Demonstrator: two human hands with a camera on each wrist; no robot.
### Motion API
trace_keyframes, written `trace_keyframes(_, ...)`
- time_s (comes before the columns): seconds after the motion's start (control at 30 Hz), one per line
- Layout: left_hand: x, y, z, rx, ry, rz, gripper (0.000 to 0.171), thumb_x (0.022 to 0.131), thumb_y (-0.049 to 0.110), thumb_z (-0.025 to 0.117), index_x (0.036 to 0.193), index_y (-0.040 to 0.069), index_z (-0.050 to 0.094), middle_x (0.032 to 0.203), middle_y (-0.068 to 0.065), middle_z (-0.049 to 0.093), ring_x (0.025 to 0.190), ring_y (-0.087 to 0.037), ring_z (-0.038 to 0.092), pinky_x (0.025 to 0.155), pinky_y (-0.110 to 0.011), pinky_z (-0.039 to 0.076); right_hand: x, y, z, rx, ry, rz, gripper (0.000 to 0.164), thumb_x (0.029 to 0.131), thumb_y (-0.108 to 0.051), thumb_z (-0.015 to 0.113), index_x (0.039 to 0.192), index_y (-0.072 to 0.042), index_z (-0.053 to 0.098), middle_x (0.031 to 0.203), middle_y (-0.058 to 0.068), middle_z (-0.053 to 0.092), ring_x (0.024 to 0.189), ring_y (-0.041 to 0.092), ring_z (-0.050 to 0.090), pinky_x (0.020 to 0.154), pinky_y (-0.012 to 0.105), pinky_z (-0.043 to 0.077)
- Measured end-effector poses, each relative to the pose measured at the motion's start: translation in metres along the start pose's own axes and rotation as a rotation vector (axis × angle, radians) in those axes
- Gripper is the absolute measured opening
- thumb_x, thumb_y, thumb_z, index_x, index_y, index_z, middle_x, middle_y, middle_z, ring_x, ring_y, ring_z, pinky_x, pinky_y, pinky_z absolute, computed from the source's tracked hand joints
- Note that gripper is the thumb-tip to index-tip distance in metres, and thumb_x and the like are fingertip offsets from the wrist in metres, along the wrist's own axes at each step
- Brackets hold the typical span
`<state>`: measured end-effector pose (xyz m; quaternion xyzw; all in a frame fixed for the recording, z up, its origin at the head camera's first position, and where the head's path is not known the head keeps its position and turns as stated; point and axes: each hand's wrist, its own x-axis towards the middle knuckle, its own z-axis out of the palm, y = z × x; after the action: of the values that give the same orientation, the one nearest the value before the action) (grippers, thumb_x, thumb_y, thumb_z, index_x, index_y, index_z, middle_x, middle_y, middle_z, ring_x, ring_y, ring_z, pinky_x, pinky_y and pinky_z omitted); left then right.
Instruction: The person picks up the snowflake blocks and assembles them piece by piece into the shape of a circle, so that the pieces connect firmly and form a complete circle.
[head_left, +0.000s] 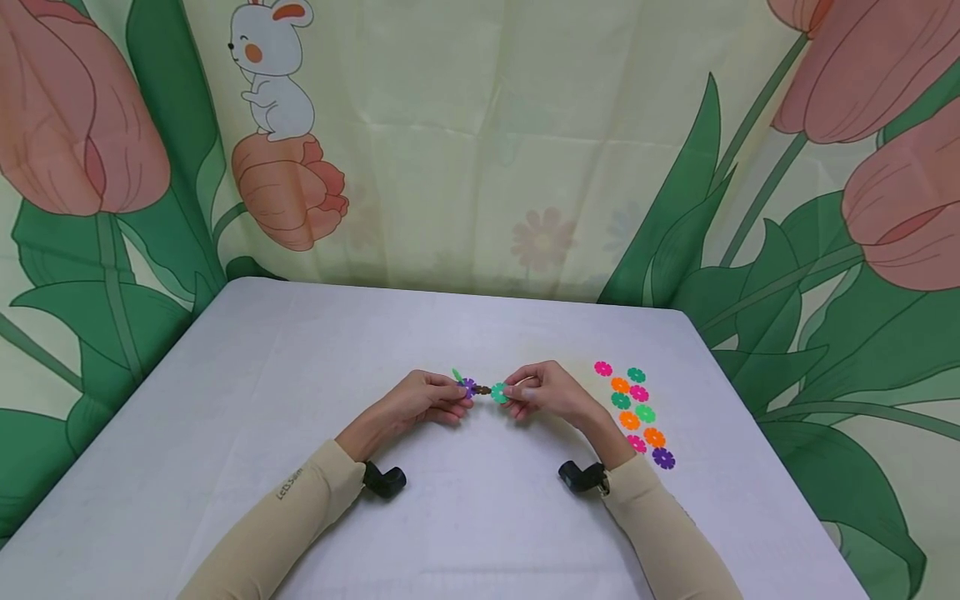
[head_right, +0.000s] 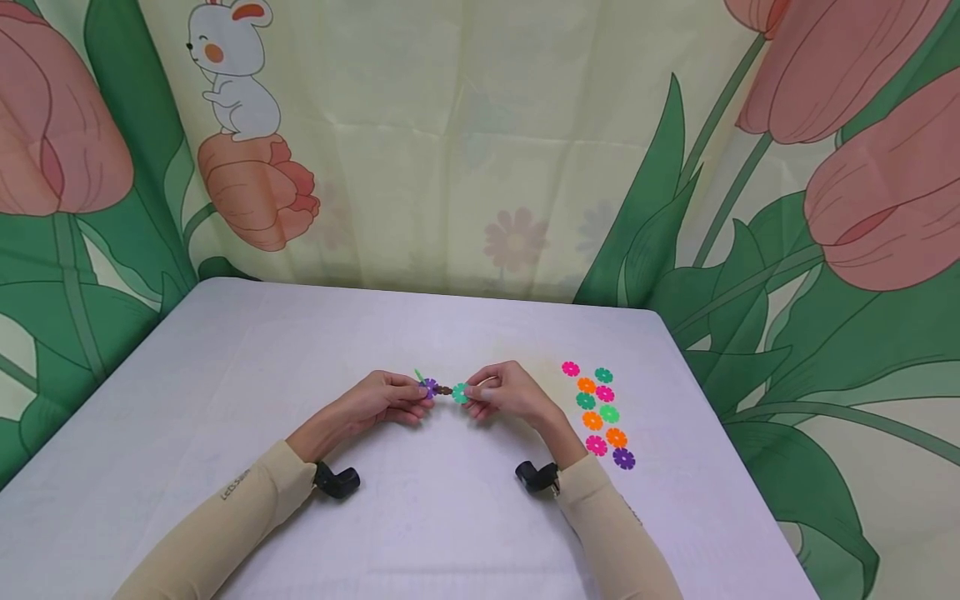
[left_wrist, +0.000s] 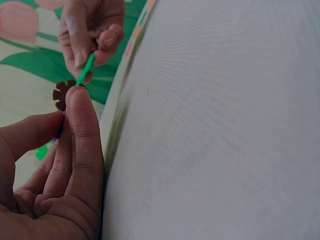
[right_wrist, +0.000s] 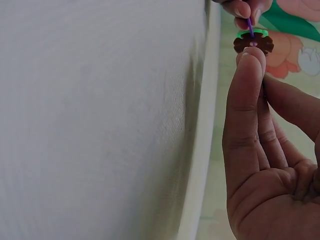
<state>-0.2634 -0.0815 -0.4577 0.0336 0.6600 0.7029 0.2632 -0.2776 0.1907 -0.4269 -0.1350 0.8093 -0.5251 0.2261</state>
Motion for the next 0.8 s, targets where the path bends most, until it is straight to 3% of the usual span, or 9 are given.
trace_keyframes(0.8,-0.0015,-0.0004,-0.0003,0.013,-0.013,0.008,0.024,0.101,0.011,0.07,0.116,-0.007,0.072,0.091,-0.005,0.082,0.077,-0.012,0.077,0.074,-0.026,0.067,0.0007,0.0002,0.0069,0.018,-0.013,-0.014,0.025,0.103,-0.01,0.069,0.12,0.008,0.068,0.094,0.019,0.08,0.074,0.018,0.078,0.079,0.032,0.068)
